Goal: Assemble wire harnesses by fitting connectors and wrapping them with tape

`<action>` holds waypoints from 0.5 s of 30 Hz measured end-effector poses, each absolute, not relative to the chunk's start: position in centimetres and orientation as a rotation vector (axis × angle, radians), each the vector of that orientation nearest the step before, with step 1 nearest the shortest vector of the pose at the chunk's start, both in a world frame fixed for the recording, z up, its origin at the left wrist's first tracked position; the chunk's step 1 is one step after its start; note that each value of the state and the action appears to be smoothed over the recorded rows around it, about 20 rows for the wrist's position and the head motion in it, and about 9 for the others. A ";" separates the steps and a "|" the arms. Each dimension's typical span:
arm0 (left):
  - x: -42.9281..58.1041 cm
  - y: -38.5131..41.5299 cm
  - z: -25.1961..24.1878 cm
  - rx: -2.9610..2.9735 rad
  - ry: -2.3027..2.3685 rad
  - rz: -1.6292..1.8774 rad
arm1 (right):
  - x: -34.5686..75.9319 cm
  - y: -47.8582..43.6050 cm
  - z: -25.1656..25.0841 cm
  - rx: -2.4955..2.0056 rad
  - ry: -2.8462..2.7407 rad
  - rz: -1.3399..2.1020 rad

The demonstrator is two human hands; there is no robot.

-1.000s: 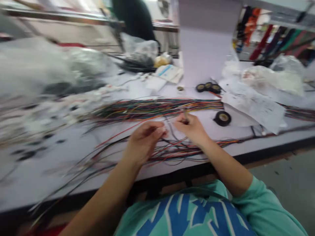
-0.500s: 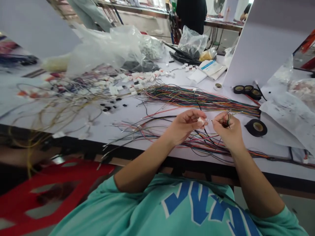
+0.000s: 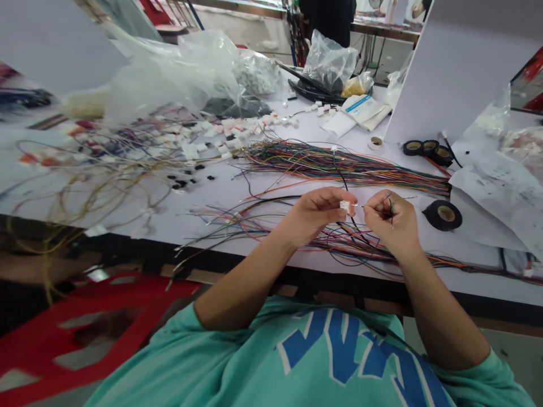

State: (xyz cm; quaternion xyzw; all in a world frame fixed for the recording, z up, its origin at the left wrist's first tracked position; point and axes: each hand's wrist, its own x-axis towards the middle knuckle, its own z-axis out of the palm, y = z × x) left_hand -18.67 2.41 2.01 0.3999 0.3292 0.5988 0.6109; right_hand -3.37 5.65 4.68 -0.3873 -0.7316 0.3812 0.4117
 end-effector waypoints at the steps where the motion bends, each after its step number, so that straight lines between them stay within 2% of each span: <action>1: -18.7 2.4 2.0 0.919 0.747 1.384 | -3.4 5.6 4.6 -0.969 -1.840 0.937; 15: -18.6 2.0 3.0 0.802 0.798 1.300 | -3.1 5.8 3.8 -0.788 -2.018 0.459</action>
